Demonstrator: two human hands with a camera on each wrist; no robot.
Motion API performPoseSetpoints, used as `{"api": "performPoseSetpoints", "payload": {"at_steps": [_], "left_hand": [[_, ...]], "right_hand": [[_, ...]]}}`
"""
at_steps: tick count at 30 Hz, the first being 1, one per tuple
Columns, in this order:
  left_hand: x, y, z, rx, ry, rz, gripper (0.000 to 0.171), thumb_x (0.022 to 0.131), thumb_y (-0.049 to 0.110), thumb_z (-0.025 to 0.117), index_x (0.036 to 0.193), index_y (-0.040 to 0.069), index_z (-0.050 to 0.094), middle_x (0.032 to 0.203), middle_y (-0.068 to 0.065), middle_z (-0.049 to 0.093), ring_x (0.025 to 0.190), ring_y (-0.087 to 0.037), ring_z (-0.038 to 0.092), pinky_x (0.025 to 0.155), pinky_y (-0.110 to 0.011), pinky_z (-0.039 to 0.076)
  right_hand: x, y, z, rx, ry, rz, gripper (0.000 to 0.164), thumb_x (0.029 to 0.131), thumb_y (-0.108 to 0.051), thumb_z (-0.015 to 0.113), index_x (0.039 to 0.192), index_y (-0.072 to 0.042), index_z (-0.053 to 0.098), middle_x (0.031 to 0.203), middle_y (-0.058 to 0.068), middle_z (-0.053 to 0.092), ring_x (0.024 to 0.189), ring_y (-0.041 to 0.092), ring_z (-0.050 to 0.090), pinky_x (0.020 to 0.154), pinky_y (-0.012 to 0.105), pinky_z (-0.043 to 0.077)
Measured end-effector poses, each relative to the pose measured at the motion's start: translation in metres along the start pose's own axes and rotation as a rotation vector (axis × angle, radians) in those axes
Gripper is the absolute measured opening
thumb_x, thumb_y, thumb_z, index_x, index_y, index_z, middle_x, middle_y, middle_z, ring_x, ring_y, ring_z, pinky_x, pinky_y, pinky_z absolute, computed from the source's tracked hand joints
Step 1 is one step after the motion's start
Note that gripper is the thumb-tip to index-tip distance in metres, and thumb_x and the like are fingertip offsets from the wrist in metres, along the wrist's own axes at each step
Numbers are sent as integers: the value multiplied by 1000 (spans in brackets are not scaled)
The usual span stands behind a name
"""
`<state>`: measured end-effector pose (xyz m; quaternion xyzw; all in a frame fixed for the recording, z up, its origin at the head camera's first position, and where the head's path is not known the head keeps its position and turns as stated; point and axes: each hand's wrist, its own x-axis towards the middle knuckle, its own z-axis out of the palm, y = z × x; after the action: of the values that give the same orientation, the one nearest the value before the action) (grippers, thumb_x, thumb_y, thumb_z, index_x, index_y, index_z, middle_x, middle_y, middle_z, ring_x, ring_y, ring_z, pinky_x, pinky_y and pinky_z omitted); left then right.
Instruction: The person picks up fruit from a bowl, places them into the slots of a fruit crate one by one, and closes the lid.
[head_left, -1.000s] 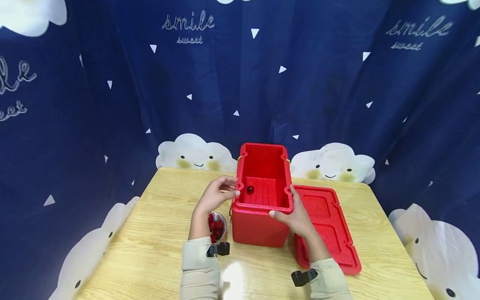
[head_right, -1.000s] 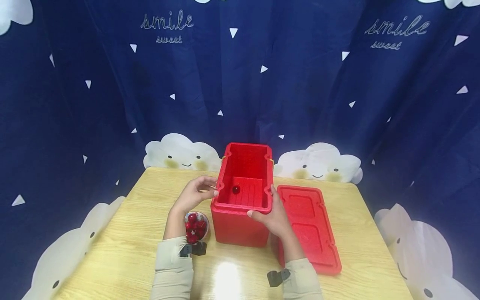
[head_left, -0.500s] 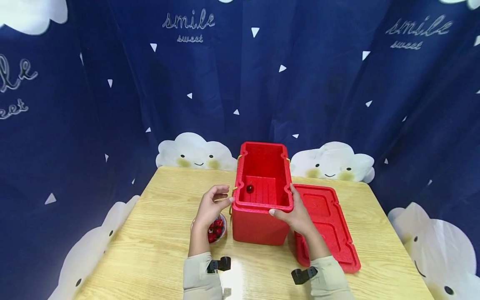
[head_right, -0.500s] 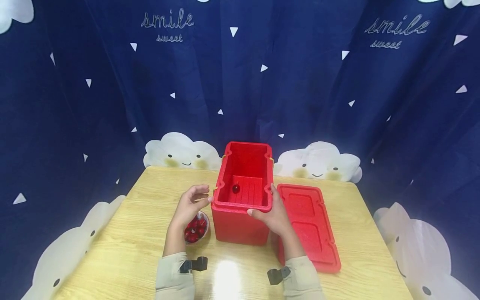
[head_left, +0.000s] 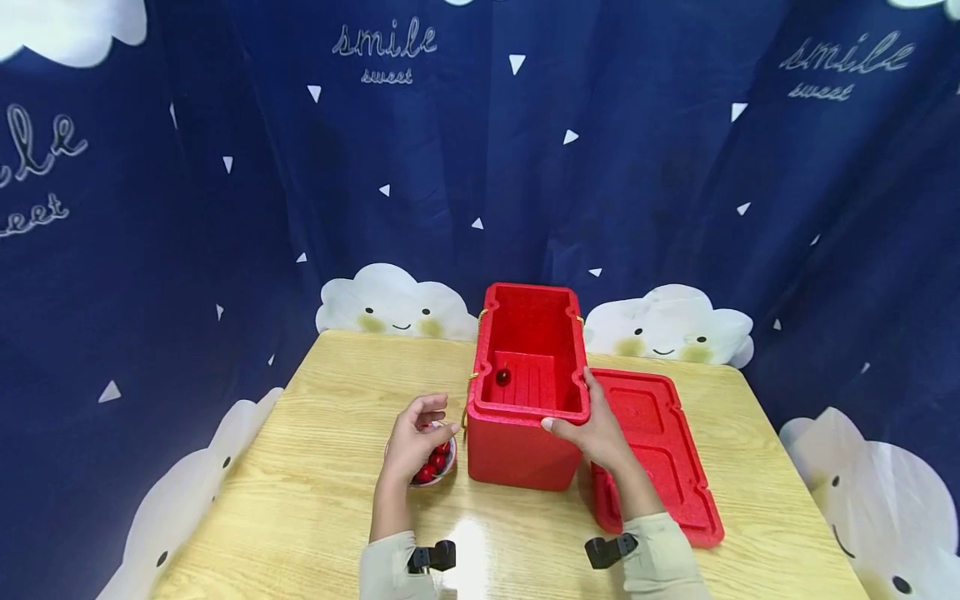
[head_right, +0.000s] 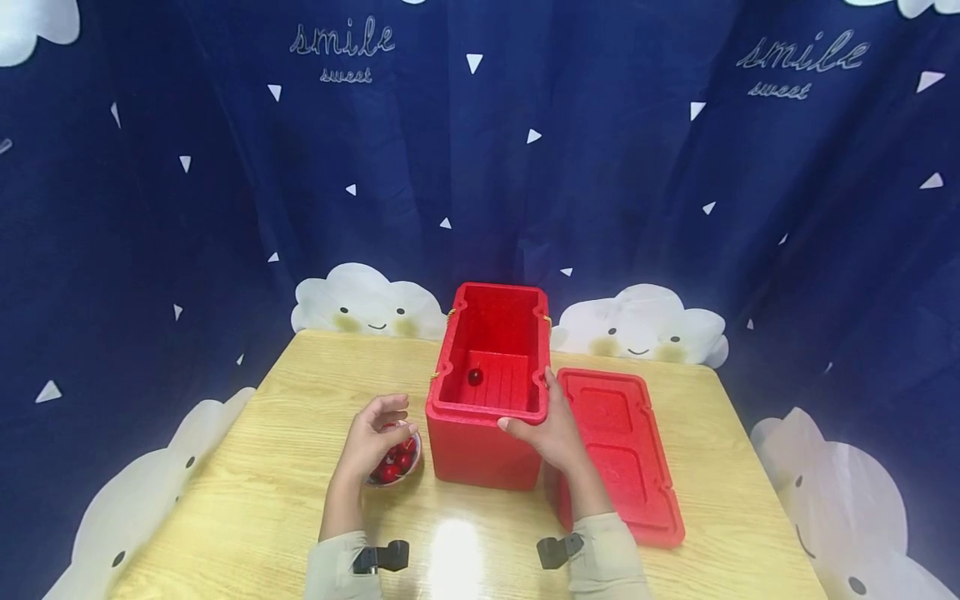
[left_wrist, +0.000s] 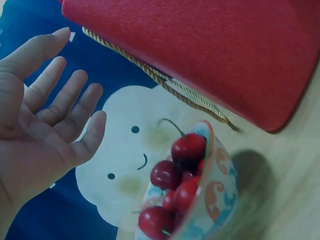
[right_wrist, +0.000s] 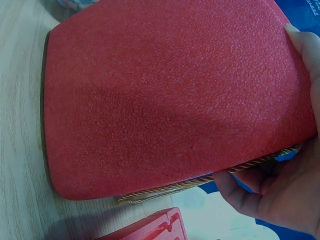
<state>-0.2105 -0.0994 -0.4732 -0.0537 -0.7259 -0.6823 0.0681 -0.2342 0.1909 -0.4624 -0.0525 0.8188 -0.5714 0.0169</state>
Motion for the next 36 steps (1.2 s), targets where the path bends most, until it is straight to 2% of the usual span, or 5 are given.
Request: {"api": "performPoseSetpoints", "payload": {"at_steps": [7, 12, 18, 28, 36], "left_hand": [[-5, -29, 0, -40, 47, -49, 41, 75, -6, 71, 114, -2, 59, 109, -13, 60, 104, -38, 53, 89, -43, 43], [-15, -19, 0, -23, 37, -32, 42, 73, -9, 70, 113, -7, 57, 108, -20, 59, 102, -42, 51, 88, -56, 39], [-21, -17, 0, 8, 35, -73, 44, 73, -9, 70, 115, -9, 55, 113, -26, 54, 106, -46, 46, 90, -58, 35], [-15, -67, -6, 95, 52, -70, 51, 72, -4, 74, 117, -9, 53, 114, -26, 54, 103, -41, 50, 90, -53, 39], [-19, -72, -10, 106, 69, -86, 53, 72, -5, 74, 119, -9, 52, 114, -25, 52, 103, -42, 48, 89, -53, 38]], "right_hand": [[0, 2, -1, 2, 2, -6, 112, 68, -28, 82, 149, -18, 5, 139, 12, 31, 122, 33, 37, 80, 44, 50], [-1, 2, -1, 12, -3, -7, 111, 69, -29, 81, 149, -18, 5, 139, 12, 31, 122, 32, 37, 81, 43, 49], [-2, 1, -2, -5, 7, -16, 110, 71, -28, 80, 149, -17, 4, 141, 14, 30, 122, 33, 36, 83, 44, 48], [-15, -34, -2, 38, -29, 3, 104, 73, -16, 77, 148, -6, 5, 141, 22, 27, 124, 38, 35, 87, 46, 45], [-16, -36, -2, 50, -35, 1, 103, 74, -15, 76, 148, -6, 4, 140, 19, 28, 124, 39, 34, 87, 45, 46]]}}
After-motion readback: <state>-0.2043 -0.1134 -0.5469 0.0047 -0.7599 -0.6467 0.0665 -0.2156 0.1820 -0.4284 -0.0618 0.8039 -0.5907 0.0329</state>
